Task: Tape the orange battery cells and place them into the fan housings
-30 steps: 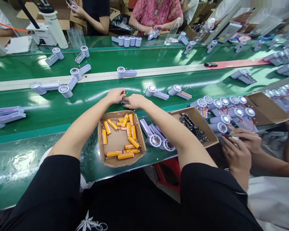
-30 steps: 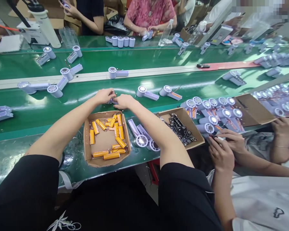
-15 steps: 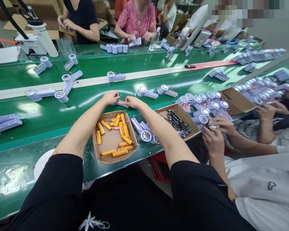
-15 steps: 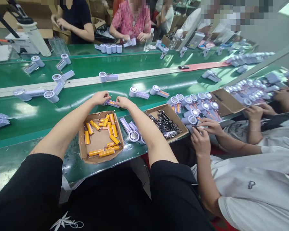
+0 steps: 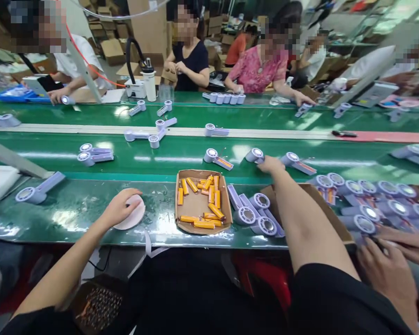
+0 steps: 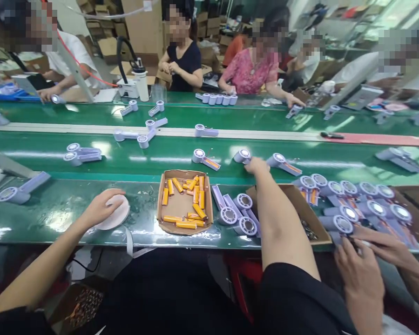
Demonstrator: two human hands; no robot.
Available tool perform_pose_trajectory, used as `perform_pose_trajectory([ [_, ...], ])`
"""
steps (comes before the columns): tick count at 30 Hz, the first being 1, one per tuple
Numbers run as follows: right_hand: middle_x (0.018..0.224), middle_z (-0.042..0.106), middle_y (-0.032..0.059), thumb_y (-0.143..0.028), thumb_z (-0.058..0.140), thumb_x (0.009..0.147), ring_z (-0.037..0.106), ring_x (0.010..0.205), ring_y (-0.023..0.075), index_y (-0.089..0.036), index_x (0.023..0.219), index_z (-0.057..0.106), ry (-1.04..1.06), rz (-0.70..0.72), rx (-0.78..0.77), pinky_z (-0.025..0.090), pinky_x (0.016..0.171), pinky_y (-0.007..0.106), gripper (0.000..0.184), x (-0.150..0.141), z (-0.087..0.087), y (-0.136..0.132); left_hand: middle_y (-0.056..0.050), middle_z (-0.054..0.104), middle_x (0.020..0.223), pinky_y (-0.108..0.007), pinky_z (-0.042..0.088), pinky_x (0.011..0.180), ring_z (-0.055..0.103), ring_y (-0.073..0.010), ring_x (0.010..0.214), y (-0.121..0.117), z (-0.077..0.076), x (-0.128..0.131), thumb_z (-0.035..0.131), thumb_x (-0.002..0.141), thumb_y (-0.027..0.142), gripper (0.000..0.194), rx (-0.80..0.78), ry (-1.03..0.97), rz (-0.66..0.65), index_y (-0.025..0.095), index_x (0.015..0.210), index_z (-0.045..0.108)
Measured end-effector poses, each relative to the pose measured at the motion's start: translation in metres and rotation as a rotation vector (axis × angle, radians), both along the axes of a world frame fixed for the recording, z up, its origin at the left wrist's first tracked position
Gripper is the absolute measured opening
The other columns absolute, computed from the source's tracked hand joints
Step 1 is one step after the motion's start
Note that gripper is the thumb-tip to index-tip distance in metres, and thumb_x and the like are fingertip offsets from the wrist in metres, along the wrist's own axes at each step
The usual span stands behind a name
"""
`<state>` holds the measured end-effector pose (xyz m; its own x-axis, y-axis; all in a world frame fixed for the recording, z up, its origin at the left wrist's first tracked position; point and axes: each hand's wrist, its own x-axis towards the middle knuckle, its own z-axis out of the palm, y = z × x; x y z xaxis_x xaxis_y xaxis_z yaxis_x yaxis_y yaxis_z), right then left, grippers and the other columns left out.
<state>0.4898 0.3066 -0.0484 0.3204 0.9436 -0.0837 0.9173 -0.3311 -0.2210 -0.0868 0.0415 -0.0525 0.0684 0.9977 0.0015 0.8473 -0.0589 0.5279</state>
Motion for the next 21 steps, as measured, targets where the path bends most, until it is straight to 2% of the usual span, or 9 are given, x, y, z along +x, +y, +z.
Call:
perform_pose_trajectory([
  [1,0.143,0.071,0.0106,-0.041,0.073,0.108,0.072,0.121,0.0236,-0.025,0.134,0.073,-0.014,-0.004,-0.025,0.064,0.105,0.044,0.031,0.005,-0.002,0.0,-0.005,0.079,0.14,-0.054,0.052,0.125,0.069,-0.0337,0.136,-0.013,-0.006,-0.019,0.046,0.093,0.062,0.049,-0.004,0.008,0.081,0.04,0.125,0.077],
  [3,0.135,0.075,0.017,-0.041,0.071,0.109,0.075,0.118,0.0274,-0.023,0.126,0.078,-0.045,0.012,-0.019,0.064,0.099,0.043,0.026,0.009,-0.003,0.003,-0.006,0.08,0.138,-0.053,0.055,0.122,0.071,-0.0343,0.133,-0.023,-0.015,-0.046,0.045,0.093,0.063,0.051,-0.01,0.026,0.182,0.038,0.123,0.077],
  [5,0.125,0.077,0.0294,-0.038,0.068,0.107,0.076,0.118,0.0388,-0.017,0.12,0.083,-0.081,0.045,0.047,0.062,0.097,0.052,0.029,0.006,0.0,0.01,-0.006,0.079,0.139,-0.051,0.056,0.12,0.071,-0.0339,0.134,-0.014,-0.018,-0.058,0.044,0.094,0.065,0.054,0.001,0.04,0.198,0.036,0.126,0.076],
  [7,0.125,0.076,0.0373,-0.032,0.064,0.103,0.074,0.123,0.0482,-0.011,0.124,0.083,-0.111,0.088,0.132,0.058,0.099,0.06,0.036,-0.003,0.006,0.019,-0.007,0.078,0.142,-0.049,0.055,0.121,0.07,-0.0329,0.136,0.01,-0.017,-0.059,0.044,0.096,0.066,0.056,0.026,0.044,0.157,0.035,0.131,0.074],
  [10,0.134,0.077,0.0304,-0.026,0.06,0.097,0.072,0.128,0.0449,-0.012,0.136,0.079,-0.071,0.269,0.252,0.056,0.106,0.056,0.045,-0.025,0.02,0.035,-0.008,0.076,0.145,-0.047,0.051,0.125,0.067,-0.0315,0.139,0.073,-0.013,-0.048,0.045,0.099,0.064,0.057,0.049,0.047,0.033,0.032,0.139,0.07],
  [14,0.134,0.08,0.0216,-0.025,0.062,0.096,0.072,0.123,0.0389,-0.015,0.136,0.078,-0.003,0.775,0.304,0.054,0.109,0.052,0.044,-0.085,0.033,0.049,-0.012,0.065,0.16,-0.047,0.044,0.13,0.059,-0.0314,0.149,0.181,-0.01,-0.013,0.051,0.103,0.047,0.057,0.08,0.134,-0.086,0.025,0.154,0.06],
  [16,0.131,0.08,0.0209,-0.025,0.063,0.097,0.07,0.121,0.0377,-0.015,0.134,0.078,-0.051,0.998,0.259,0.052,0.109,0.051,0.041,-0.128,0.03,0.054,-0.015,0.05,0.173,-0.05,0.041,0.132,0.05,-0.0349,0.156,0.231,-0.01,0.009,0.055,0.103,0.039,0.063,0.108,0.213,-0.093,0.023,0.164,0.05],
  [18,0.13,0.079,0.0209,-0.024,0.063,0.1,0.069,0.118,0.0362,-0.015,0.136,0.078,-0.127,1.153,0.195,0.051,0.107,0.048,0.039,-0.174,0.021,0.059,-0.019,0.033,0.181,-0.057,0.04,0.132,0.042,-0.0415,0.161,0.272,-0.011,0.029,0.063,0.102,0.035,0.073,0.104,0.278,-0.081,0.024,0.171,0.042],
  [21,0.132,0.078,0.0194,-0.022,0.063,0.104,0.067,0.116,0.034,-0.016,0.142,0.075,-0.223,1.267,0.095,0.051,0.105,0.044,0.04,-0.231,0.002,0.069,-0.022,0.033,0.178,-0.063,0.044,0.127,0.045,-0.046,0.156,0.31,-0.016,0.045,0.07,0.098,0.029,0.073,0.046,0.3,-0.098,0.027,0.167,0.046],
])
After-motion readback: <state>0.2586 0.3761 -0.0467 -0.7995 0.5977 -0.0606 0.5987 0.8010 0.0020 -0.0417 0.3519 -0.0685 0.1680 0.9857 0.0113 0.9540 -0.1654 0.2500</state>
